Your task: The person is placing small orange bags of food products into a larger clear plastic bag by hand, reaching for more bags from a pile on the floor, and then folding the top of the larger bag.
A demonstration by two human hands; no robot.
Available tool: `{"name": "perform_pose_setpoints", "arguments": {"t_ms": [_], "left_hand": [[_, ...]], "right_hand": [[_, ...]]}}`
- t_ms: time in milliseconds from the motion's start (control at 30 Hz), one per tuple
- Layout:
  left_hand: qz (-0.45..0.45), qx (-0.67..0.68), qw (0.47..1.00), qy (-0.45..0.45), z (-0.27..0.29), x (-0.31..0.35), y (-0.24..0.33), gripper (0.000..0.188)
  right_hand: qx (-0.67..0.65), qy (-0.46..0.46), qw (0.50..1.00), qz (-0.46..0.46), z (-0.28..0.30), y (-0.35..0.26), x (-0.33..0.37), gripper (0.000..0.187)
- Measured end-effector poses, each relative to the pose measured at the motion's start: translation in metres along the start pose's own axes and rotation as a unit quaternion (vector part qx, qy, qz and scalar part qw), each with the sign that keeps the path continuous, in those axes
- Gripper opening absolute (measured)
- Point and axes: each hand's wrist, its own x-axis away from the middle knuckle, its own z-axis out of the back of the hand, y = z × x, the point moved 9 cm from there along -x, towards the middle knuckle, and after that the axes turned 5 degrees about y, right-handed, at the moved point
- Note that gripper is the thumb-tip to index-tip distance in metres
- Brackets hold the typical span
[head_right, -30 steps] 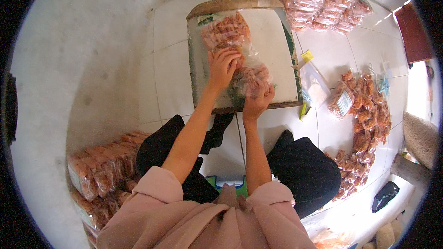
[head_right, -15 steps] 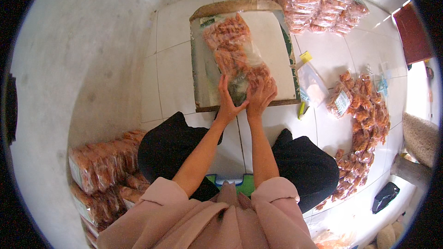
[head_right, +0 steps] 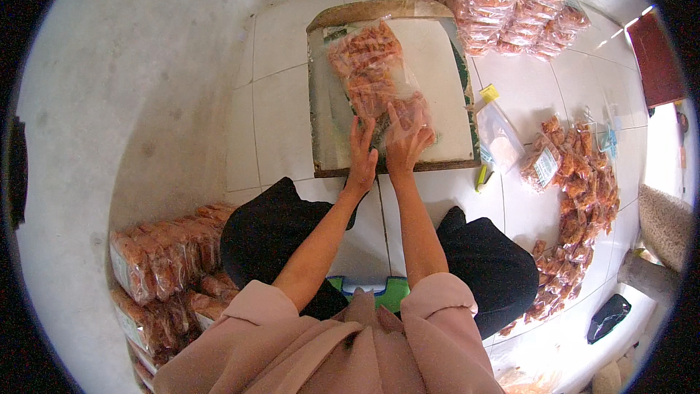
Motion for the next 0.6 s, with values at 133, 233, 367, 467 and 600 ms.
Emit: {"name": "perform_pose_setpoints", "arguments": {"t_ms": [133, 233, 367, 467, 600], "left_hand": [[0.069, -0.011, 0.988, 0.135, 0.028, -0.029, -0.027, 0.052], [0.185, -0.002, 0.979, 0.086, 0.018, -0.066, -0.050, 0.056], [0.172, -0.033, 0.984, 0.043, 0.010, -0.081, -0.051, 0.058], [0.192, -0.035, 0.979, 0.060, 0.015, -0.077, -0.060, 0.066], [0.159, -0.056, 0.984, 0.057, 0.015, -0.078, -0.059, 0.062]], "right_hand": [[-0.062, -0.023, 0.998, -0.002, -0.004, -0.010, -0.004, 0.043], [0.006, -0.011, 1.000, 0.019, -0.006, -0.009, -0.005, 0.045], [0.022, -0.027, 0.999, 0.023, -0.015, -0.010, -0.009, 0.040], [-0.002, -0.032, 0.999, -0.007, -0.016, -0.017, -0.020, 0.030], [0.008, -0.017, 0.999, -0.032, -0.020, -0.020, -0.031, 0.017]]}}
